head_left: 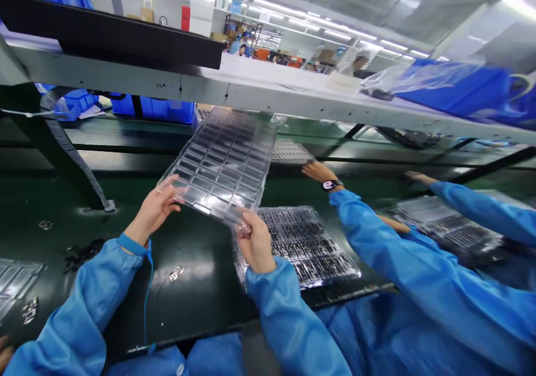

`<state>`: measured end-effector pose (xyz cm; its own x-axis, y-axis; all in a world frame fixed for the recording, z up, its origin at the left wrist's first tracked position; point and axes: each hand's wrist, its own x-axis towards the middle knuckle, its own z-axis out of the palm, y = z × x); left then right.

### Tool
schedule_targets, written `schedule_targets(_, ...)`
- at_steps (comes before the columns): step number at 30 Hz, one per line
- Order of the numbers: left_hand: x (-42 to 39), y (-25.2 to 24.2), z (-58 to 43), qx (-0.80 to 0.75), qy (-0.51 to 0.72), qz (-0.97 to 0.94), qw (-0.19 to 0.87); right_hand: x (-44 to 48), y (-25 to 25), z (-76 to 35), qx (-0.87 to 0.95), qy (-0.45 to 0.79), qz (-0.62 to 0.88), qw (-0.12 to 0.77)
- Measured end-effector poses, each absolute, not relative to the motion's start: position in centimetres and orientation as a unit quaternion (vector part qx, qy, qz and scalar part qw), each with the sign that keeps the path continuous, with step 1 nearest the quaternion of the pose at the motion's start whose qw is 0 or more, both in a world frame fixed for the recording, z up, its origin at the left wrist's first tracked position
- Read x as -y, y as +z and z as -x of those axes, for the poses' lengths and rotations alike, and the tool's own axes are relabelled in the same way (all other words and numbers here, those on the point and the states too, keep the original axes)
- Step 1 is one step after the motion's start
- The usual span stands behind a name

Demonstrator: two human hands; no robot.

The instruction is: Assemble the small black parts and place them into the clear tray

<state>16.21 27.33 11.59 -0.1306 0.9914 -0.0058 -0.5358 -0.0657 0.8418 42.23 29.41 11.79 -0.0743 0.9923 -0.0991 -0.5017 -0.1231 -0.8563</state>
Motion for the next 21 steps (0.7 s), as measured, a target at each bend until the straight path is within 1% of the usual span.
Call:
schedule_targets(3,-28.4,10.5,-16.7,-0.41,0.635,-0.32,0.571,-32.5,12.4,-43.4,0.293,0.644,0.346,0.616)
schedule_targets(7,-27.5,6.8,-16.0,-0.506,0.58,-0.321,0.552,-37.1,12.9,-46.4,0.264,0.61,0.35,0.66)
schedule_targets(11,-26.1,3.4,-14.3,-0.578,0.548,-0.338,0.501,-42.6,12.7,-49.6,0.242,0.56,0.366,0.703)
schedule_targets(14,-25.4,1.6,-13.6,-0.613,0.528,-0.363,0.463,-48.2,12.8,-51.9,0.224,0.502,0.416,0.725)
schedule_targets(18,-25.0,-0.3,-14.0,-0.647,0.518,-0.392,0.398,-56.3,13.2,-54.5,0.177,0.39,0.518,0.74)
schedule_targets(21,-24.8,-1.6,-14.6,-0.683,0.491,-0.413,0.348,-61.2,13.3,-55.7,0.166,0.347,0.54,0.749)
